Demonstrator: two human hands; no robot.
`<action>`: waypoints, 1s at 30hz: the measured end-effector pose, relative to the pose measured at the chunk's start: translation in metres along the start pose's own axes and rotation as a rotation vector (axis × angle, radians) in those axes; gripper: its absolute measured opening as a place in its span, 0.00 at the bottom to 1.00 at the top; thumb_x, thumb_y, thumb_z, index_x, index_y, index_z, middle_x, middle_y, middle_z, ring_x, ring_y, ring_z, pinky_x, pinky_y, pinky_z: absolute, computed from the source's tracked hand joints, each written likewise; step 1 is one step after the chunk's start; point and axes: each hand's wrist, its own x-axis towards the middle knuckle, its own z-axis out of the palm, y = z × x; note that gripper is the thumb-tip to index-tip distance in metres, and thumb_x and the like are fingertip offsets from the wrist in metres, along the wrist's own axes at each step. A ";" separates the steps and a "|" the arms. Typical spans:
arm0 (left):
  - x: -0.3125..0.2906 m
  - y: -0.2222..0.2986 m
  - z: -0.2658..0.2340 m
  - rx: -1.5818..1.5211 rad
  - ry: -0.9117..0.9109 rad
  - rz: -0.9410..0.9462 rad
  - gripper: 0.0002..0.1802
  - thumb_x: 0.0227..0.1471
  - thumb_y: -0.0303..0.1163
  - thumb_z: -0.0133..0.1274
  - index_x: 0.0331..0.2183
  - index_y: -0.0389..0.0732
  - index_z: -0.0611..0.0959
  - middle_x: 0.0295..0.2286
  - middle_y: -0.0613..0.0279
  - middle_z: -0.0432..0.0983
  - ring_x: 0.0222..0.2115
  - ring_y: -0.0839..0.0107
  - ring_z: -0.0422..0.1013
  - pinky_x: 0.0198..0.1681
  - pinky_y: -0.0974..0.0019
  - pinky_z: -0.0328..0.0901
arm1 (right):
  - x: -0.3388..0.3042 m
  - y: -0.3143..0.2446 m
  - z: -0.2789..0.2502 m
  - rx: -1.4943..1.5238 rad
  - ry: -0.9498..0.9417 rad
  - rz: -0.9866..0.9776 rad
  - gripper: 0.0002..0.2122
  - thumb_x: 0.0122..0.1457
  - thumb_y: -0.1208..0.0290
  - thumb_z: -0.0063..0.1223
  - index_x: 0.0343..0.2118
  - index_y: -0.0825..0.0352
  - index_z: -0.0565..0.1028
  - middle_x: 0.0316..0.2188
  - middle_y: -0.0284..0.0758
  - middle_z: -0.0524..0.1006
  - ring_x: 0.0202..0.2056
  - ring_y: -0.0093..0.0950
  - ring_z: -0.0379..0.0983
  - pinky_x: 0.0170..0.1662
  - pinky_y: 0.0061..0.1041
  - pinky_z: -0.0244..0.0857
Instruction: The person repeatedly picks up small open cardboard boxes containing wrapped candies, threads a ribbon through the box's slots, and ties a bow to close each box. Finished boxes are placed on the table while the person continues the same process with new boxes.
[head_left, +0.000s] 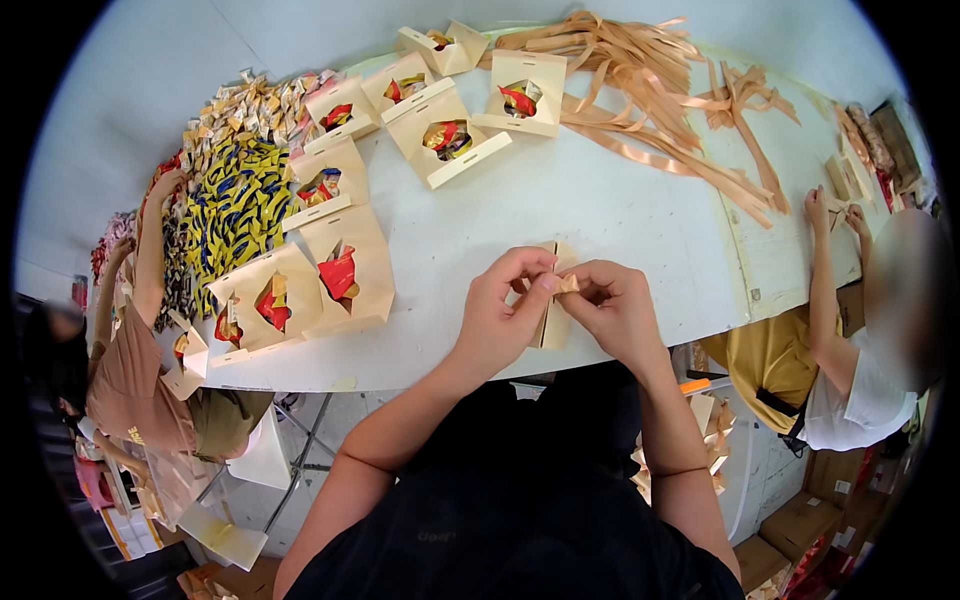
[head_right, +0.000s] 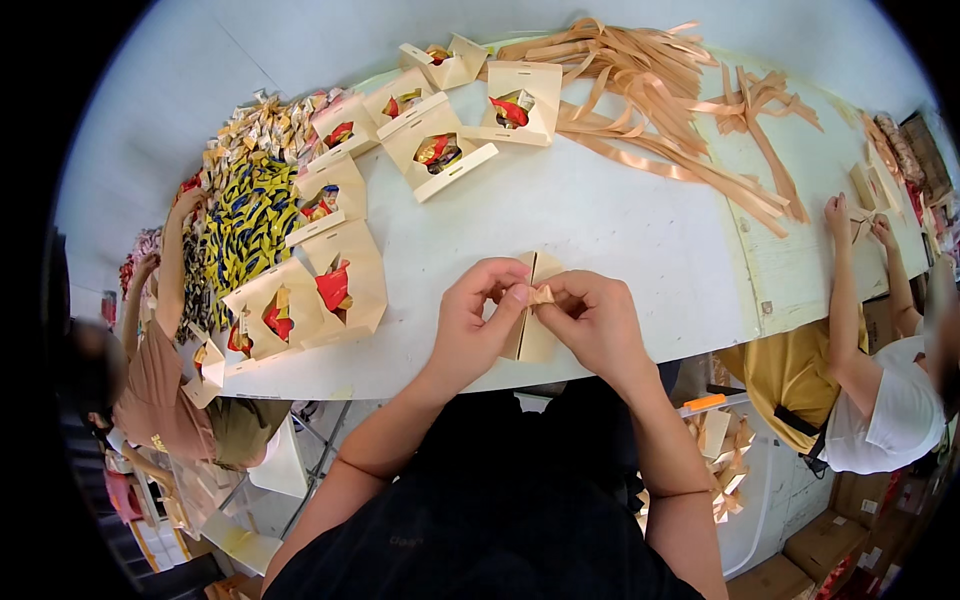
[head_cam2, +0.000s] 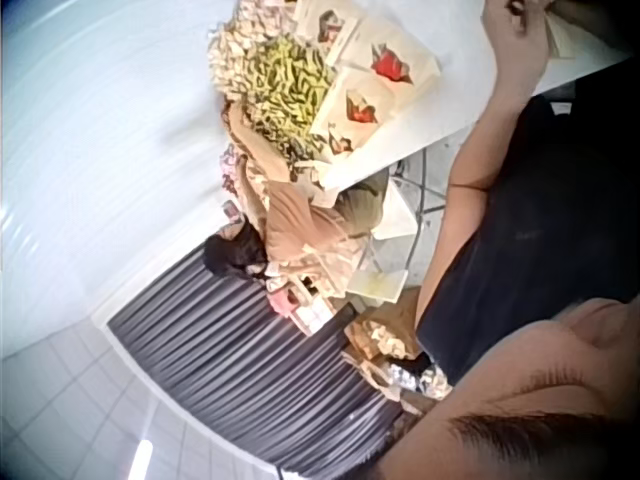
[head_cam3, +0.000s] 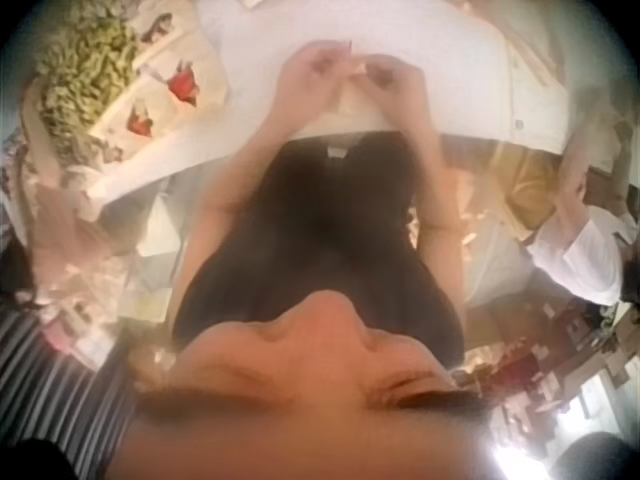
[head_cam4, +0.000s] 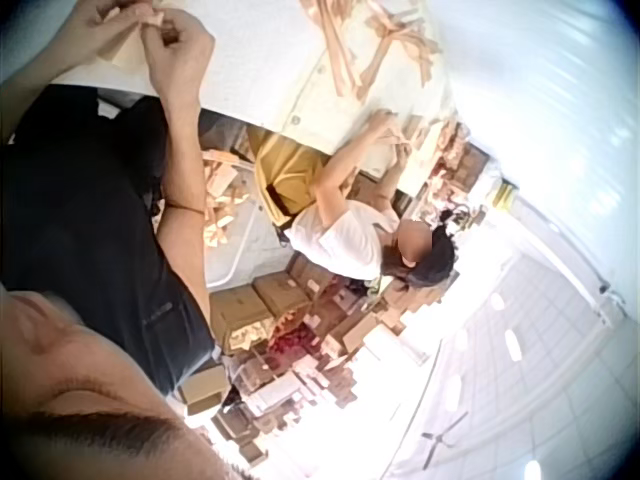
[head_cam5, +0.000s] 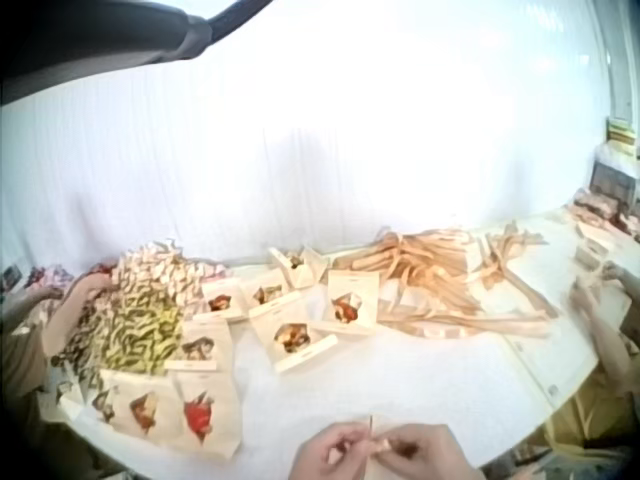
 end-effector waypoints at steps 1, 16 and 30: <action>-0.002 0.000 0.001 -0.003 0.033 0.000 0.12 0.68 0.25 0.60 0.51 0.36 0.82 0.42 0.64 0.81 0.40 0.78 0.76 0.46 0.71 0.71 | 0.000 0.000 0.002 0.025 -0.004 0.008 0.06 0.62 0.77 0.67 0.40 0.72 0.84 0.25 0.30 0.83 0.25 0.14 0.73 0.30 0.19 0.68; -0.005 -0.005 -0.012 -0.367 0.027 -0.256 0.07 0.66 0.25 0.64 0.42 0.33 0.92 0.40 0.62 0.80 0.40 0.74 0.76 0.46 0.69 0.72 | -0.010 -0.004 0.016 0.137 0.071 -0.017 0.06 0.64 0.75 0.70 0.40 0.69 0.82 0.28 0.29 0.82 0.30 0.17 0.77 0.37 0.19 0.73; -0.089 0.034 -0.046 0.498 0.241 0.495 0.15 0.50 0.21 0.74 0.41 0.39 0.90 0.38 0.55 0.85 0.39 0.57 0.82 0.46 0.58 0.76 | -0.146 -0.006 -0.139 -0.012 0.122 -0.288 0.12 0.59 0.65 0.65 0.23 0.65 0.76 0.20 0.31 0.75 0.22 0.26 0.69 0.28 0.28 0.60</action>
